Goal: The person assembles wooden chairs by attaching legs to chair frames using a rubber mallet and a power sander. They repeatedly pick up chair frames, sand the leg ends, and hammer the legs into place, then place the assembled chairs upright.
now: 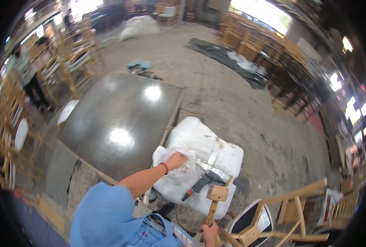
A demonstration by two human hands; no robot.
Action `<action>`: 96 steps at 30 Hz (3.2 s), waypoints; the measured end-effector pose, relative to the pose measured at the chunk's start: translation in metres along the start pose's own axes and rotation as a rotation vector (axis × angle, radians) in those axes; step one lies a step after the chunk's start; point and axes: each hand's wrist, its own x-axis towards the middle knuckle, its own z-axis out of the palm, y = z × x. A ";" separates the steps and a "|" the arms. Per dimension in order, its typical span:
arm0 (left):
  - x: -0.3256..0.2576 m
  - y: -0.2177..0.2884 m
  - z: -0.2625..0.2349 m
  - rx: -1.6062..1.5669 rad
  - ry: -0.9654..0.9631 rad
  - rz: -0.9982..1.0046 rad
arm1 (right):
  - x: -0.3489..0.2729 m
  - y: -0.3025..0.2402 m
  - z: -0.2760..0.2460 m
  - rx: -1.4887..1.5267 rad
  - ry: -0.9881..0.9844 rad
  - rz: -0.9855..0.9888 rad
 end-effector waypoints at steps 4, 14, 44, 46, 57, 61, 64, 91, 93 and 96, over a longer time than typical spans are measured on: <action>-0.002 0.026 0.000 -0.987 -0.192 -0.666 | -0.031 0.023 -0.008 0.197 0.105 0.054; -0.018 0.023 0.003 0.071 -0.013 -0.204 | -0.074 0.036 -0.021 0.005 0.167 0.081; -0.405 0.109 0.048 -0.979 -0.872 -0.065 | -0.114 0.081 -0.038 -0.417 -0.208 -0.639; -0.415 0.108 0.042 -1.038 -0.791 -0.063 | -0.109 0.073 -0.033 -0.467 -0.285 -0.700; -0.439 0.128 0.055 -1.048 -0.903 -0.315 | -0.176 0.052 -0.053 -0.381 -0.150 -0.920; -0.438 0.130 0.089 -0.958 -1.151 -0.436 | -0.206 0.085 -0.088 -0.297 0.018 -0.726; -0.441 0.152 0.119 -0.828 -1.354 -0.418 | -0.249 0.098 -0.111 -0.261 0.224 -0.644; -0.504 0.589 0.304 -0.477 -2.006 0.693 | -0.456 0.131 -0.126 0.684 1.548 -0.333; -0.502 0.589 0.306 -0.446 -2.015 0.711 | -0.456 0.121 -0.129 0.671 1.556 -0.364; -0.506 0.588 0.306 -0.470 -2.012 0.697 | -0.460 0.103 -0.137 0.526 1.572 -0.432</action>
